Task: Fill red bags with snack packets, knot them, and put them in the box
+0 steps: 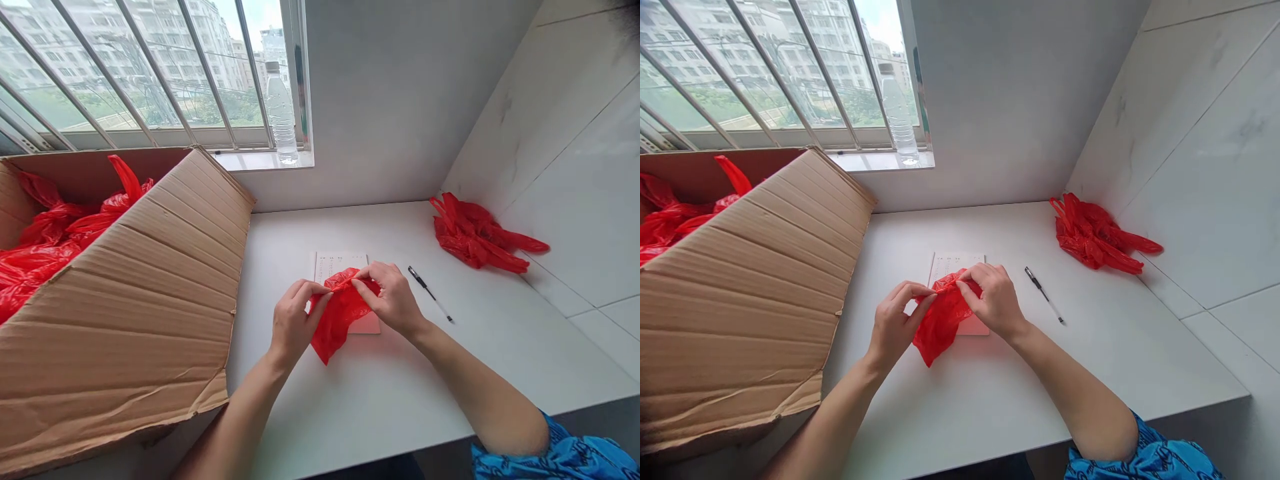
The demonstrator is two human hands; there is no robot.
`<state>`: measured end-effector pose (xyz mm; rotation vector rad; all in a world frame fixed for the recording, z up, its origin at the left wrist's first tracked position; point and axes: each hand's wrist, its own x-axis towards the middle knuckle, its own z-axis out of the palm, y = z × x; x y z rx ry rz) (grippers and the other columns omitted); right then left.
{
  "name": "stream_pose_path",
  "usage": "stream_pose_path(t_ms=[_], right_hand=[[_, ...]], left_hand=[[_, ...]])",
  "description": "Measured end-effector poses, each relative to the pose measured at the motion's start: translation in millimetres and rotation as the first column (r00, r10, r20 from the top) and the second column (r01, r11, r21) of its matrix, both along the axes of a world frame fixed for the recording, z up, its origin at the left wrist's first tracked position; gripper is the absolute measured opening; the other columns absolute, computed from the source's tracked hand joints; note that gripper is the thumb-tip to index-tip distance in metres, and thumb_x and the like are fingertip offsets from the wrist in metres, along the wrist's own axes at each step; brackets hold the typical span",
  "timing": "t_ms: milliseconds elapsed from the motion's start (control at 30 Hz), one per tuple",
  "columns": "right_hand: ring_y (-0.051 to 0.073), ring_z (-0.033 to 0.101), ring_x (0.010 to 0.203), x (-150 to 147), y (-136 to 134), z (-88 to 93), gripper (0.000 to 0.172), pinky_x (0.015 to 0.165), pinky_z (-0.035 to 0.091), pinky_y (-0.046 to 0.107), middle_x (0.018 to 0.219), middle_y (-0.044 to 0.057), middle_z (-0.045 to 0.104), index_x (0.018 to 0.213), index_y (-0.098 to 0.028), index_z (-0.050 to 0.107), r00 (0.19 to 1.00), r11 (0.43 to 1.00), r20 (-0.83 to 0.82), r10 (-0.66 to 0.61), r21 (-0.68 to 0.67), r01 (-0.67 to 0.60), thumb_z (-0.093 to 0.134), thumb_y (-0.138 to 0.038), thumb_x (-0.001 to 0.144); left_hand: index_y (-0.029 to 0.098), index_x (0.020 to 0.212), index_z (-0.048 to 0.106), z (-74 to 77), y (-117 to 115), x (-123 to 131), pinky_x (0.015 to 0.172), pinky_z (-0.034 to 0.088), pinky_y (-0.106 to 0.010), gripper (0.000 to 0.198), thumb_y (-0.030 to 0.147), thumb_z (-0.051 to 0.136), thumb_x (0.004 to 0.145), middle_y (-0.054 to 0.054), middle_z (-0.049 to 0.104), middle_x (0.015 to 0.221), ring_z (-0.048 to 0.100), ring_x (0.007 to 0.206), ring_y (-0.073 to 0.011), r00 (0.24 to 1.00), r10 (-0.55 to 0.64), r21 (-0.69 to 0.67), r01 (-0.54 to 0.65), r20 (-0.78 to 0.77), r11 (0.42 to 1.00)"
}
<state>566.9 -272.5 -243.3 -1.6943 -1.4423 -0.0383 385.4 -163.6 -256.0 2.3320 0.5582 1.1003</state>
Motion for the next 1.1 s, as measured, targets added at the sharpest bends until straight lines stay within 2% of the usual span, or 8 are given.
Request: stream_pose_path(t_ms=[167, 300, 400, 533, 700, 900, 1000, 1100], right_hand=[[0.018, 0.057, 0.079, 24, -3, 2.9, 0.017, 0.078, 0.043, 0.033, 0.083, 0.0, 0.064, 0.08, -0.023, 0.056, 0.971, 0.988, -0.189, -0.147, 0.022, 0.154, 0.053, -0.034, 0.092], [0.021, 0.059, 0.09, 20, -6, 5.7, 0.016, 0.087, 0.044, 0.037, 0.095, 0.002, 0.067, 0.093, -0.024, 0.057, 0.973, 0.997, -0.223, -0.063, -0.056, 0.052, 0.056, -0.04, 0.089], [0.025, 0.057, 0.102, 5, -7, 8.0, 0.038, 0.091, 0.044, 0.04, 0.109, 0.004, 0.068, 0.113, -0.026, 0.059, 0.973, 0.994, -0.229, -0.026, -0.113, 0.0, 0.064, -0.051, 0.084], [0.024, 0.056, 0.094, -2, -6, 8.4, 0.022, 0.084, 0.046, 0.038, 0.091, 0.002, 0.068, 0.09, -0.026, 0.066, 0.951, 0.987, -0.308, -0.008, -0.153, -0.042, 0.063, -0.047, 0.085], [0.014, 0.048, 0.065, 13, -5, 7.8, 0.015, 0.059, 0.041, 0.026, 0.069, -0.002, 0.053, 0.074, -0.022, 0.054, 0.775, 0.999, -0.631, 0.027, 0.048, 0.004, 0.059, -0.033, 0.083], [0.013, 0.049, 0.062, 33, -4, 9.4, 0.017, 0.055, 0.042, 0.025, 0.073, -0.001, 0.051, 0.078, -0.023, 0.048, 0.556, 0.976, -0.831, 0.033, 0.147, 0.161, 0.054, -0.037, 0.085], [0.019, 0.061, 0.084, 42, -5, 12.7, 0.018, 0.067, 0.051, 0.03, 0.097, 0.005, 0.061, 0.099, -0.023, 0.054, 0.603, 0.977, -0.796, 0.053, 0.167, 0.135, 0.05, -0.036, 0.086], [0.025, 0.061, 0.109, 45, -15, 23.0, 0.04, 0.083, 0.053, 0.039, 0.124, 0.01, 0.056, 0.124, -0.025, 0.047, 0.756, 0.958, -0.653, 0.046, 0.244, 0.152, 0.051, -0.036, 0.085]], left_hand=[[0.021, 0.089, 0.059, 2.3, 4, -3, 0.067, 0.051, -0.025, 0.009, 0.028, 0.059, 0.094, 0.002, 0.068, 0.083, 0.065, 0.076, -0.0121, 0.989, 0.141, -0.091, -0.136, 0.051, 0.987], [0.022, 0.107, 0.057, 3.7, -1, -3, 0.081, 0.054, -0.028, 0.013, 0.027, 0.057, 0.095, -0.001, 0.067, 0.099, 0.065, 0.088, -0.0128, 0.995, 0.073, -0.132, -0.064, 0.062, 0.989], [0.026, 0.123, 0.054, 4.6, -6, -2, 0.077, 0.053, -0.027, 0.033, 0.027, 0.063, 0.091, -0.003, 0.064, 0.107, 0.063, 0.088, -0.0132, 1.0, 0.0, -0.054, -0.001, -0.015, 0.999], [0.026, 0.108, 0.064, 5.8, -9, -2, 0.065, 0.05, -0.023, 0.016, 0.025, 0.061, 0.092, -0.001, 0.064, 0.093, 0.06, 0.077, -0.011, 1.0, -0.021, -0.022, 0.021, 0.008, 1.0], [0.021, 0.095, 0.066, 7.2, -8, -2, 0.078, 0.055, -0.029, 0.011, 0.03, 0.06, 0.093, -0.003, 0.067, 0.09, 0.064, 0.086, -0.0148, 0.969, 0.072, -0.215, -0.02, 0.237, 0.976], [0.02, 0.094, 0.059, 7.7, 2, -1, 0.071, 0.052, -0.023, 0.02, 0.04, 0.059, 0.093, -0.002, 0.061, 0.087, 0.059, 0.077, -0.0117, 0.848, 0.293, -0.524, -0.022, 0.442, 0.852], [0.025, 0.109, 0.055, 12.8, 2, -3, 0.081, 0.053, -0.028, 0.019, 0.035, 0.056, 0.093, -0.003, 0.06, 0.098, 0.06, 0.089, -0.0142, 0.835, 0.201, -0.517, 0.114, 0.513, 0.848], [0.03, 0.124, 0.05, 21.9, -7, -7, 0.089, 0.053, -0.035, 0.034, 0.029, 0.055, 0.091, -0.005, 0.059, 0.103, 0.059, 0.099, -0.0188, 0.892, 0.038, -0.401, 0.165, 0.451, 0.901]])
